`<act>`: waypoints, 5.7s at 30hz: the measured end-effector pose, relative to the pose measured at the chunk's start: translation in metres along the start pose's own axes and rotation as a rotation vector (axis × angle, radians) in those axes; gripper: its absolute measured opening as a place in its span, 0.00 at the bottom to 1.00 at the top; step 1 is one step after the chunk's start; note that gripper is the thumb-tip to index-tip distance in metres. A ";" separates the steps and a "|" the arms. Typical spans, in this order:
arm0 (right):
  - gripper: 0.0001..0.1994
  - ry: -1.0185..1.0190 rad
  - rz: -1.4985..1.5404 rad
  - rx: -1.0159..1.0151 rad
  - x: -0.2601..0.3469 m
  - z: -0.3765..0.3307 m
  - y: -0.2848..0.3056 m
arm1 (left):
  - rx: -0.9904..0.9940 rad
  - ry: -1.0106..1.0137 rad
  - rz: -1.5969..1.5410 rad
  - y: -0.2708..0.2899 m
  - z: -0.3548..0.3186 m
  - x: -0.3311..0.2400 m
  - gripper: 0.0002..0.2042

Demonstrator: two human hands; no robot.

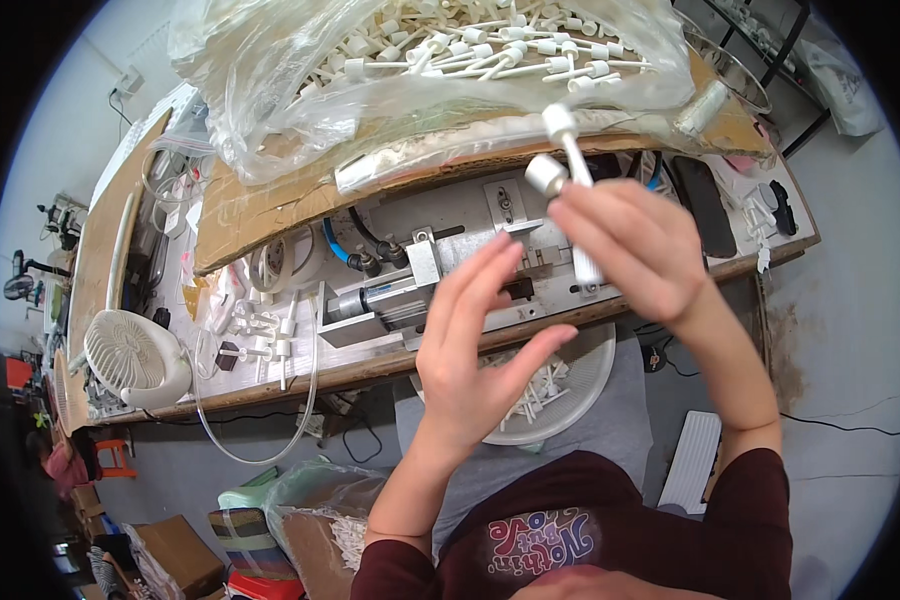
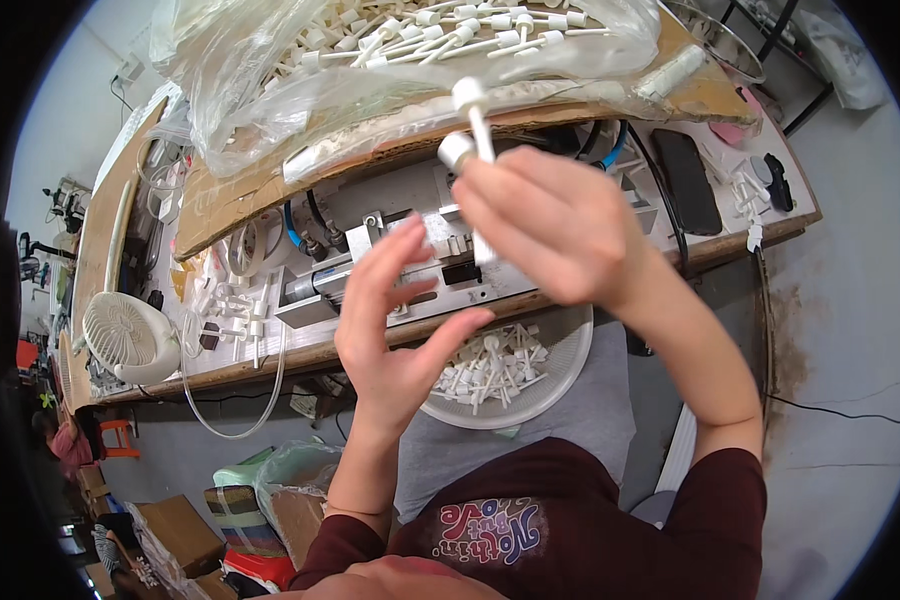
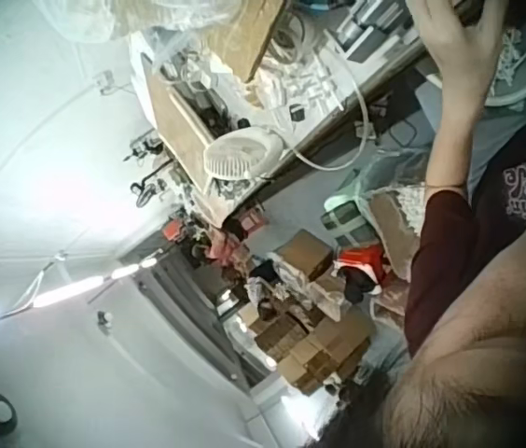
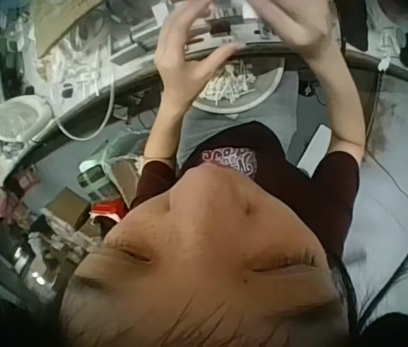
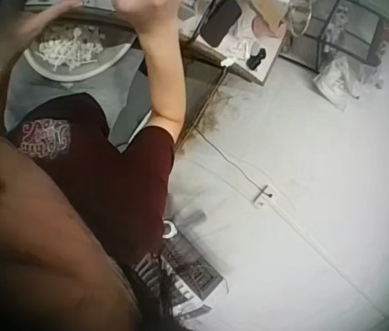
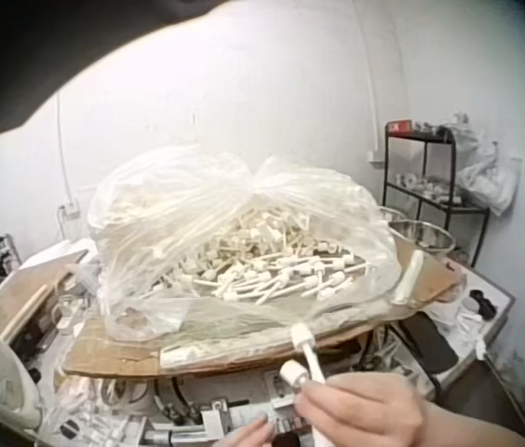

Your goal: Assembling small white plastic components using a pneumatic assembly machine on a workbench.

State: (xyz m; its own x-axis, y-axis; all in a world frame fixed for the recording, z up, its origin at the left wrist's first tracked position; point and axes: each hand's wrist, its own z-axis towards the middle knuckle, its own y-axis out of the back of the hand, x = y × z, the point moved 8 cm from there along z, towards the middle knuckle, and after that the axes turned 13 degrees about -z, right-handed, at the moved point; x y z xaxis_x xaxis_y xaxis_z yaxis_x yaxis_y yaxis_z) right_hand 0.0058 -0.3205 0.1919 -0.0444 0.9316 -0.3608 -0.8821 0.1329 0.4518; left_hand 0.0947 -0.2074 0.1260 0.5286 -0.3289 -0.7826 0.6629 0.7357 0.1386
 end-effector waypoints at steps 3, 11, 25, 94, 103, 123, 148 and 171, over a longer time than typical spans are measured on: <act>0.11 -0.388 0.386 0.023 0.002 -0.014 0.005 | -0.061 -0.039 0.034 0.007 0.005 -0.003 0.33; 0.08 -1.120 1.232 0.177 0.013 -0.089 -0.039 | 0.159 0.075 -0.121 0.007 -0.019 0.000 0.17; 0.07 -1.162 1.504 0.263 0.021 -0.094 -0.050 | 0.227 0.065 -0.130 0.007 -0.025 -0.006 0.21; 0.21 -1.212 1.189 0.032 0.015 -0.105 -0.008 | 0.332 -0.074 0.572 -0.027 -0.014 0.025 0.13; 0.14 -0.655 0.399 0.372 0.037 -0.074 -0.016 | -0.075 -0.374 0.383 0.033 0.111 -0.031 0.06; 0.06 -0.349 0.112 0.575 0.058 -0.058 -0.047 | 0.212 -0.175 0.723 0.022 0.171 0.061 0.12; 0.09 -0.503 0.225 0.555 -0.112 0.051 -0.142 | 0.285 -0.080 0.432 -0.018 -0.027 0.017 0.15; 0.18 -1.587 0.139 0.049 -0.215 -0.293 0.145 | 0.322 -0.140 0.532 -0.031 -0.019 0.026 0.14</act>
State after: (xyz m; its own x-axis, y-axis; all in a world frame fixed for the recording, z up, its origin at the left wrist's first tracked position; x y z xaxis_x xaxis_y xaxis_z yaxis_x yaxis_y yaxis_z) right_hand -0.2495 -0.6003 0.0957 0.4196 0.3250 0.8475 -0.8964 0.0013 0.4433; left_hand 0.0782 -0.2273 0.0896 0.8793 -0.0574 -0.4729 0.4052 0.6120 0.6792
